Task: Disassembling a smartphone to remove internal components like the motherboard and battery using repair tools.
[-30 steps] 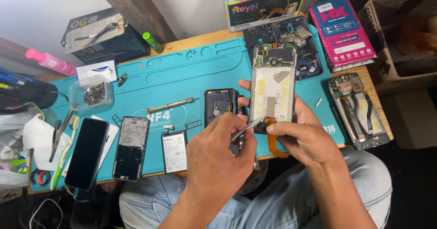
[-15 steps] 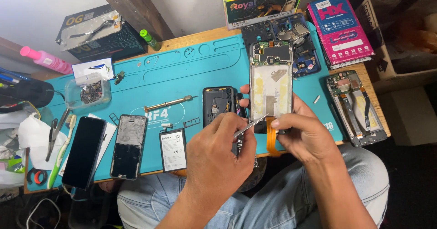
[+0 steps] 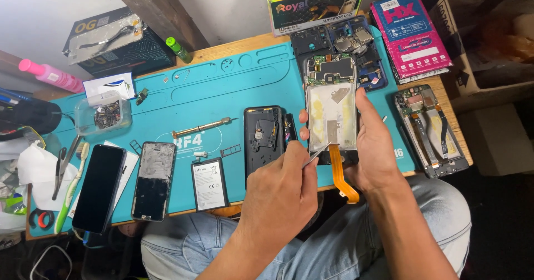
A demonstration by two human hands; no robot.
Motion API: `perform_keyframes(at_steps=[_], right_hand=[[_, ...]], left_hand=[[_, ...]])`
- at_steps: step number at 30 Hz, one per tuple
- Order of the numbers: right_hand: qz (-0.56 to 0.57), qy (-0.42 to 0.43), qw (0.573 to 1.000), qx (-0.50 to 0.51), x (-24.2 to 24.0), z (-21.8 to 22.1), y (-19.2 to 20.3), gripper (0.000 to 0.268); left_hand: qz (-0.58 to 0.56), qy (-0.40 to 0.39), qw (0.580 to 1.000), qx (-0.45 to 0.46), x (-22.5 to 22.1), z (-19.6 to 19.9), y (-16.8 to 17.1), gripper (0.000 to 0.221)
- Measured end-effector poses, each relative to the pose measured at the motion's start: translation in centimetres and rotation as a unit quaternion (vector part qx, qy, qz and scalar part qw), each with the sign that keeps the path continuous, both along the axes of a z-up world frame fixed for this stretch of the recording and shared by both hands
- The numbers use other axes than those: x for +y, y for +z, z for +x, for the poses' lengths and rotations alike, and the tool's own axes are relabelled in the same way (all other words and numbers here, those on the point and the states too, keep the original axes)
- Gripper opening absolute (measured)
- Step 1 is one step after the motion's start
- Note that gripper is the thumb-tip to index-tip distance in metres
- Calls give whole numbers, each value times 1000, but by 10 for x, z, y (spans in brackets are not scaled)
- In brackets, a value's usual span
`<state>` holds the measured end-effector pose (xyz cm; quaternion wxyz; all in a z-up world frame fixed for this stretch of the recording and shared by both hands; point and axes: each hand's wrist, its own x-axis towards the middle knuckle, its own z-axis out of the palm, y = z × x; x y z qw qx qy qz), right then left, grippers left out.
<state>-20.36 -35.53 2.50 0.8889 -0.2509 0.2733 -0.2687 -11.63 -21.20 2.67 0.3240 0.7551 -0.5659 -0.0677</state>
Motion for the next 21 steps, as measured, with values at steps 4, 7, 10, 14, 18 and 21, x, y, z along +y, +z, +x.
perform_keyframes(at_steps=[4, 7, 10, 14, 18, 21], right_hand=[[-9, -4, 1000, -7, -2, 0, -9, 67], [4, -16, 1000, -3, -3, 1, -10, 68], [0, -15, 1000, 23, -2, 2, -4, 69], [-3, -14, 999, 29, -3, 2, -5, 69], [-6, -4, 1000, 8, -3, 2, -6, 70], [0, 2, 1000, 10, -2, 3, -5, 71]], left_hand=[[-45, -10, 999, 26, -2, 0, -6, 23], [-68, -11, 997, 38, -3, 0, -9, 20], [-108, -25, 993, 34, -3, 2, -10, 16], [-113, -44, 991, 46, -2, 6, -10, 17], [-121, -59, 989, 55, -2, 9, -12, 16], [-138, -61, 987, 61, -1, 11, -14, 15]])
